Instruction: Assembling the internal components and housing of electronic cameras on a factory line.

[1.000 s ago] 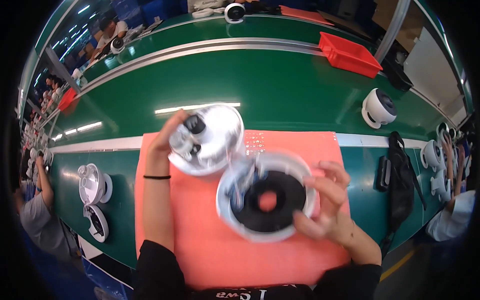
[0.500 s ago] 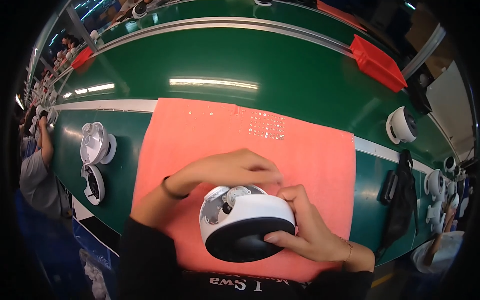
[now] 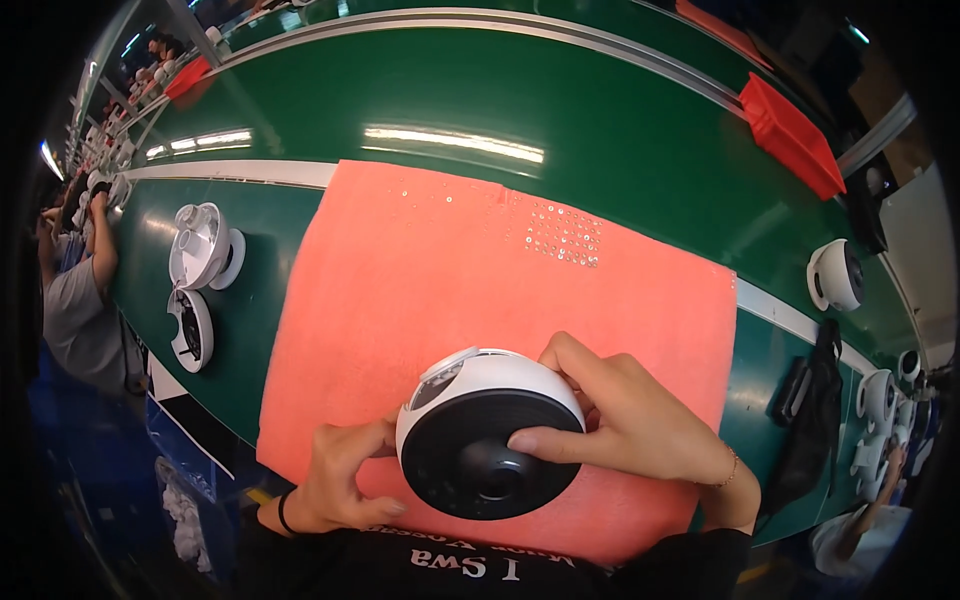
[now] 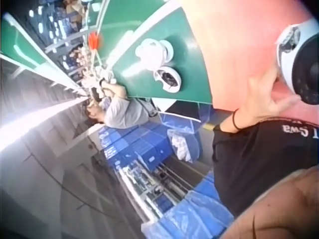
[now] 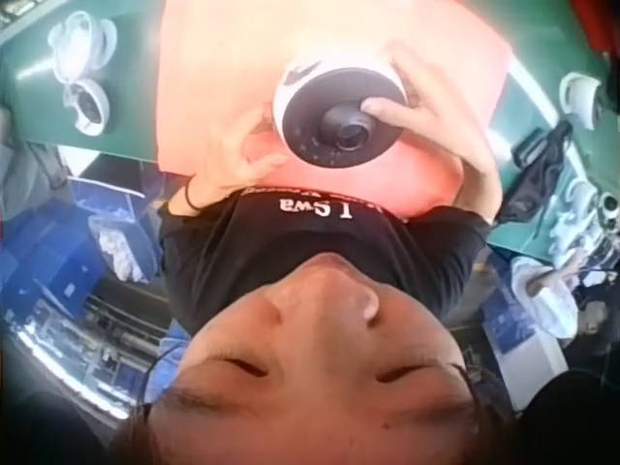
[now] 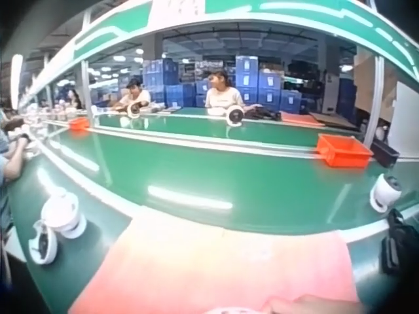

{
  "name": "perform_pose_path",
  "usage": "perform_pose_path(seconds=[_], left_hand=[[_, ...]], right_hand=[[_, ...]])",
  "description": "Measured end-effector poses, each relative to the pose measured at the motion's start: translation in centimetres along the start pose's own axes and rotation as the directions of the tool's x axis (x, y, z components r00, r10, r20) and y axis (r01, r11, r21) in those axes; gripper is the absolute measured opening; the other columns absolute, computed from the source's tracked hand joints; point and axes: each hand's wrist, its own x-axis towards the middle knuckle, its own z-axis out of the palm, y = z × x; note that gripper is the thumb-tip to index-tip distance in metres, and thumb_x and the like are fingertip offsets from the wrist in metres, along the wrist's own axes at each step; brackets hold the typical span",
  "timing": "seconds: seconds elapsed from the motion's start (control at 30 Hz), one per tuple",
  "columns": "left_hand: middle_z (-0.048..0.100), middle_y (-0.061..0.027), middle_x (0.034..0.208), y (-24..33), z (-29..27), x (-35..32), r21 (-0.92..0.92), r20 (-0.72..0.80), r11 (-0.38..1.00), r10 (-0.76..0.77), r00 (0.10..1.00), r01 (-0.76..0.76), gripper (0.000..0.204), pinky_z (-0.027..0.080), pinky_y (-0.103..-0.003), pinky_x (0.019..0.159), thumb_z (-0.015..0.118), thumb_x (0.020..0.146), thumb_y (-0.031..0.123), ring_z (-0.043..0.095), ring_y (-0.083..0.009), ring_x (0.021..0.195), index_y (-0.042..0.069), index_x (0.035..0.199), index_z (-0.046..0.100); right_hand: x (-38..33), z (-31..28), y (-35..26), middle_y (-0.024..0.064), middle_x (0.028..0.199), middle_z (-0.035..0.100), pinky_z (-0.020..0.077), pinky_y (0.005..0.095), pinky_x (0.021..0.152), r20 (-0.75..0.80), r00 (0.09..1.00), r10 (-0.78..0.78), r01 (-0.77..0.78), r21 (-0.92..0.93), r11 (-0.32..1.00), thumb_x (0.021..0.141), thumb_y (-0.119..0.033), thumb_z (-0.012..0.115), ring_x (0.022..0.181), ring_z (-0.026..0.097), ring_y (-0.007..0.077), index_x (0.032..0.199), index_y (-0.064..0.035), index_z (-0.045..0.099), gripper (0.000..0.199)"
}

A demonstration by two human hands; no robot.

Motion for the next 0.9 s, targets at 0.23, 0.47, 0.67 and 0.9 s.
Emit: perform_pose_path(seconds=[0.23,0.47,0.67,0.9], left_hand=[[0.054,-0.0079,0.048,1.6,-0.8,1.8,0.488,0.072,0.873,-0.060,0.996,0.018,0.050,0.044,-0.028,0.039,0.077,0.064,0.044,0.053,-0.0215,0.038,-0.002,0.077,0.062],[0.051,-0.0068,0.044,2.7,-2.2,4.1,0.538,0.225,0.841,-0.198,0.954,0.048,0.045,0.044,-0.030,0.041,0.073,0.068,0.044,0.054,-0.0229,0.039,0.001,0.061,0.059],[0.052,-0.0074,0.045,2.4,-2.5,4.2,0.548,0.271,0.835,-0.221,0.937,0.038,0.046,0.044,-0.031,0.042,0.070,0.071,0.046,0.054,-0.0238,0.040,0.002,0.062,0.061],[0.050,-0.0129,0.044,3.2,-2.5,4.6,0.517,0.333,0.854,-0.260,0.906,0.055,0.053,0.043,-0.037,0.043,0.065,0.074,0.050,0.052,-0.0305,0.040,-0.001,0.061,0.059]], right_hand=[[0.9,0.3,0.2,0.0112,0.058,0.058,0.0452,0.0296,0.051,-0.138,0.990,-0.038,0.006,-0.220,0.975,0.076,-0.035,0.070,0.052,0.059,0.0230,0.074,-0.0018,0.053,0.037],[1.5,0.0,0.7,0.0121,0.048,0.051,0.0407,0.0394,0.047,-0.101,0.981,-0.168,0.062,-0.654,0.754,0.085,-0.047,0.052,0.048,0.053,0.0317,0.064,-0.0031,0.055,0.048],[1.0,1.0,-0.2,0.0100,0.080,0.060,0.0425,0.0360,0.052,-0.145,0.898,-0.416,0.099,-0.853,0.512,0.078,-0.039,0.063,0.059,0.058,0.0243,0.080,-0.0054,0.061,0.034],[-0.8,3.3,-0.9,0.0076,0.090,0.056,0.0456,0.0321,0.066,0.070,0.704,-0.707,0.503,-0.752,0.426,0.067,-0.020,0.067,0.081,0.056,0.0218,0.096,-0.0028,0.063,0.034]])
